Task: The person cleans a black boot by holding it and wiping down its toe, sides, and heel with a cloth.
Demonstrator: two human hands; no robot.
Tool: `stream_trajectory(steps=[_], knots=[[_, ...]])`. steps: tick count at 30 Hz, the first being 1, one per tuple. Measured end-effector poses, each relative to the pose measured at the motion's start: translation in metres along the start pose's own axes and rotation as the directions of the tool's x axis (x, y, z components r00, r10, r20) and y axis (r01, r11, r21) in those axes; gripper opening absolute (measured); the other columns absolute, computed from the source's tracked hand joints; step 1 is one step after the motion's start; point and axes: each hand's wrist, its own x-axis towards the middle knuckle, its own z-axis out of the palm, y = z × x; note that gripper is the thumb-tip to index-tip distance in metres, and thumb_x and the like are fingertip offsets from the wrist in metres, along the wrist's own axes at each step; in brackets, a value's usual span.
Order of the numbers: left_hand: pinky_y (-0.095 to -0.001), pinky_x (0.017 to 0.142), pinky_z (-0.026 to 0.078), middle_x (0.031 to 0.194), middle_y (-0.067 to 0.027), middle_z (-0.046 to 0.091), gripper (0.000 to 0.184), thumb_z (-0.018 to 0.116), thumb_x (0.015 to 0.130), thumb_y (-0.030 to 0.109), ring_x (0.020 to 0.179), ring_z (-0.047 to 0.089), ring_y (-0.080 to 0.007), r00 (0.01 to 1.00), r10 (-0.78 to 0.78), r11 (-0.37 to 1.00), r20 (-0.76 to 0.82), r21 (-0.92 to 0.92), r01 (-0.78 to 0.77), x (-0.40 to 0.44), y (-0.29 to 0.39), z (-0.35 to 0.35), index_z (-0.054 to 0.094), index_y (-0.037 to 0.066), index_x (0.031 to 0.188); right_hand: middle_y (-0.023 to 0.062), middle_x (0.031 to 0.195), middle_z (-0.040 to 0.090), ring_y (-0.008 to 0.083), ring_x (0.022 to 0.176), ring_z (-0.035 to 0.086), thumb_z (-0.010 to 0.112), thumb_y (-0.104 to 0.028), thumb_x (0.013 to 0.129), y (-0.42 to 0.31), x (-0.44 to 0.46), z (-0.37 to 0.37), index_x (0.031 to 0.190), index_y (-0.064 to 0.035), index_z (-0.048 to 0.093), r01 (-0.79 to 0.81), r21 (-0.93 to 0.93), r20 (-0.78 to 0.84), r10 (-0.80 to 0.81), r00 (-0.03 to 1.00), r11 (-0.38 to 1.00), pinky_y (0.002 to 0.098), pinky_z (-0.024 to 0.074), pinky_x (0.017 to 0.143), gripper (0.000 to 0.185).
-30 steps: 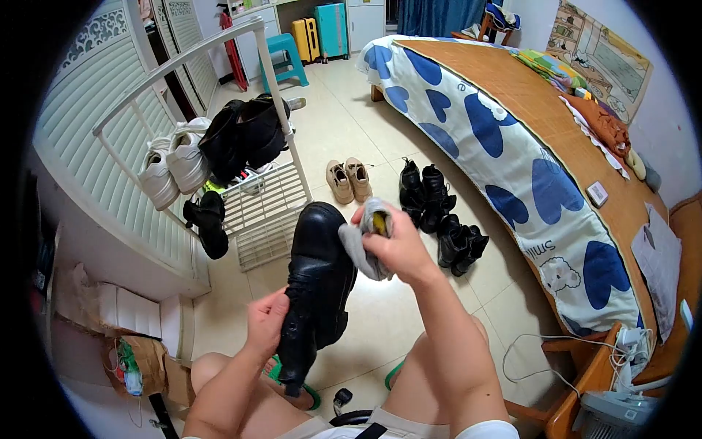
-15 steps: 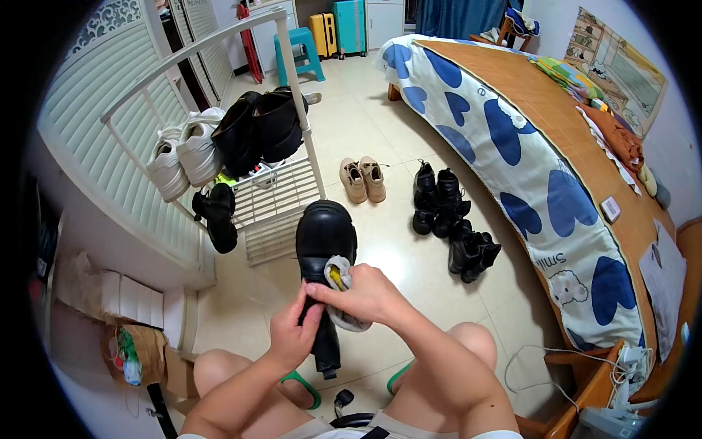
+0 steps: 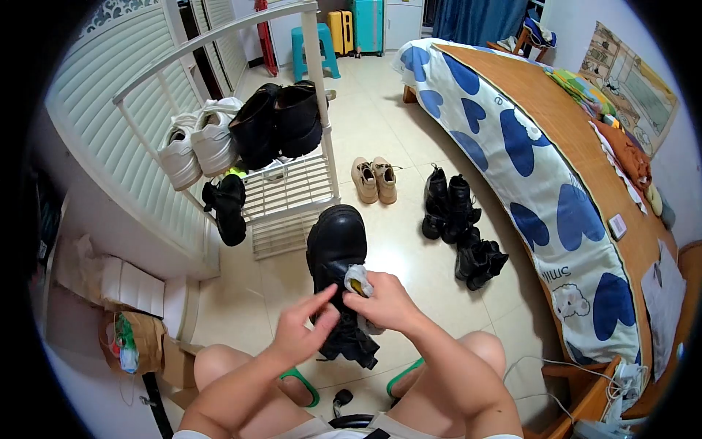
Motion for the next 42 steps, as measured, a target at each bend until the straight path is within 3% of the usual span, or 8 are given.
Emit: stream_trajectory(steps=[6,9,17,26,28,30,32,42], knots=[[-0.0334,0.088,0.046,0.113,-0.0103,0.061,0.058,0.072,0.085,0.025,0.104,0.057,-0.0189,0.954,-0.139,0.990,-0.266,-0.039,0.134,0.027,-0.038,-0.042,0.050,0.005,0.136,0.0104,0.068,0.061,0.0146,0.064,0.052,0.069,-0.021,0.075,-0.018,-0.013,-0.012,0.085,0.0034,0.062,0.129,0.050,0.109,-0.134,0.985,0.990,0.0325,0.0474,0.063,0.027],[-0.0356,0.105,0.036,0.138,-0.0088,0.047,0.091,0.078,0.080,0.038,0.128,0.042,-0.0193,0.941,-0.222,0.619,0.256,-0.708,0.339,0.033,-0.034,-0.047,0.028,0.002,0.147,0.0043,0.068,0.058,0.0105,0.065,0.049,0.069,-0.018,0.076,-0.032,-0.020,-0.017,0.085,0.0010,0.062,0.132,0.121,0.168,-0.151,0.974,0.984,0.0285,0.0453,0.062,0.022],[-0.0351,0.101,0.043,0.126,-0.0102,0.056,0.072,0.078,0.079,0.032,0.116,0.054,-0.0211,0.802,-0.357,0.403,0.479,-0.696,0.595,0.017,-0.024,-0.031,0.044,0.002,0.136,-0.0014,0.071,0.059,0.0069,0.065,0.050,0.082,-0.034,0.075,-0.039,-0.013,-0.042,0.089,-0.0030,0.064,0.007,0.051,0.464,-0.030,0.885,0.999,0.0257,0.0438,0.059,0.038],[-0.0346,0.098,0.046,0.118,-0.0091,0.059,0.065,0.076,0.080,0.020,0.109,0.058,-0.0199,0.793,-0.469,0.392,0.390,-0.713,0.582,0.020,-0.019,-0.019,0.045,0.002,0.134,0.0051,0.092,0.066,0.0122,0.081,0.063,0.079,-0.009,0.076,-0.038,-0.001,-0.042,0.105,0.0002,0.061,0.223,0.476,-0.164,-0.163,0.973,0.851,0.0280,0.0520,0.075,0.035],[-0.0329,0.097,0.045,0.123,-0.0093,0.056,0.072,0.077,0.079,0.013,0.111,0.056,-0.0182,0.842,-0.456,0.483,0.287,-0.715,0.505,0.022,-0.014,-0.014,0.040,0.004,0.140,0.0059,0.095,0.067,0.0128,0.084,0.064,0.078,-0.008,0.076,-0.050,-0.007,-0.026,0.099,-0.0018,0.064,0.332,0.191,-0.188,-0.297,0.936,0.924,0.0289,0.0521,0.076,0.027],[-0.0321,0.097,0.045,0.126,-0.0094,0.055,0.077,0.077,0.079,0.012,0.113,0.055,-0.0178,0.858,-0.446,0.539,0.254,-0.689,0.484,0.024,-0.013,-0.011,0.036,0.005,0.143,0.0093,0.097,0.064,0.0231,0.090,0.062,0.075,-0.007,0.074,-0.050,0.002,-0.008,0.096,-0.0046,0.066,0.696,-0.044,-0.210,-0.688,0.695,0.717,0.0340,0.0500,0.081,0.024],[-0.0312,0.097,0.045,0.129,-0.0094,0.053,0.082,0.077,0.079,0.010,0.115,0.054,-0.0173,0.875,-0.433,0.594,0.216,-0.662,0.457,0.024,-0.015,-0.009,0.031,0.006,0.147,0.0085,0.100,0.060,0.0265,0.094,0.058,0.072,-0.009,0.069,-0.057,-0.004,-0.005,0.096,-0.0068,0.067,0.719,-0.446,-0.107,-0.830,0.548,0.533,0.0373,0.0460,0.083,0.028],[-0.0300,0.097,0.044,0.133,-0.0115,0.052,0.093,0.070,0.076,-0.001,0.114,0.054,-0.0179,0.847,-0.509,0.589,0.151,-0.657,0.471,0.019,-0.024,-0.006,0.019,0.009,0.153,0.0082,0.103,0.059,0.0251,0.097,0.058,0.062,-0.013,0.072,-0.040,-0.005,0.017,0.098,-0.0027,0.063,0.734,-0.560,-0.080,-0.907,0.414,0.384,0.0366,0.0465,0.084,0.028]])
